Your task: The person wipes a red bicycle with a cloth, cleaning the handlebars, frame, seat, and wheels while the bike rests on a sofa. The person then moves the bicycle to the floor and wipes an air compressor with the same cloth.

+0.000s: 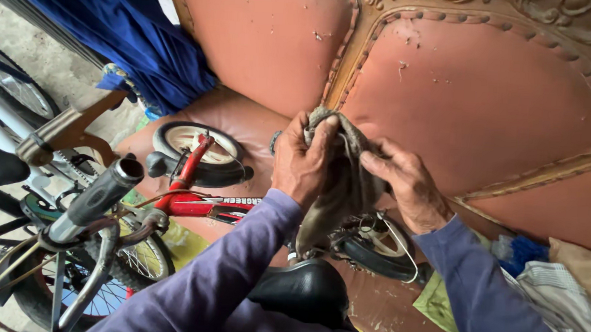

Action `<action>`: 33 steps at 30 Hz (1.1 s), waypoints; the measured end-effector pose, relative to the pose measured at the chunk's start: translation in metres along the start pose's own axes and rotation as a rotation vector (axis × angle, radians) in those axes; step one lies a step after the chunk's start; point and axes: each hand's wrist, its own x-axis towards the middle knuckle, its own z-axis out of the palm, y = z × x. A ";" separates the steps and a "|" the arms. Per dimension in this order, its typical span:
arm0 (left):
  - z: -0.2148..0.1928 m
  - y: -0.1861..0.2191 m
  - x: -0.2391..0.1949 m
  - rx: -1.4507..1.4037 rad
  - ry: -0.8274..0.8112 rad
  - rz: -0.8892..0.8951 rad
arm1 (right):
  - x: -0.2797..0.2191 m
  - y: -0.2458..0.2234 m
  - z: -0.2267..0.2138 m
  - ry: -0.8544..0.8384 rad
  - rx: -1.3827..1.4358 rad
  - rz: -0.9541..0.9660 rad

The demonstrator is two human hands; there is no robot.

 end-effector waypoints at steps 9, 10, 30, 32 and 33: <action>-0.052 0.065 -0.044 0.310 0.135 -0.097 | 0.002 -0.012 0.066 -0.338 -0.235 -0.079; -0.062 0.072 -0.054 0.406 0.144 -0.069 | 0.000 -0.011 0.074 -0.360 -0.284 -0.133; -0.174 0.097 -0.163 0.722 0.813 0.127 | -0.028 0.073 0.122 -0.619 -0.828 0.001; -0.179 0.096 -0.167 0.704 0.776 0.214 | -0.030 0.079 0.120 -0.606 -0.830 0.036; -0.183 0.095 -0.168 0.731 0.823 0.178 | -0.031 0.081 0.121 -0.606 -0.864 -0.057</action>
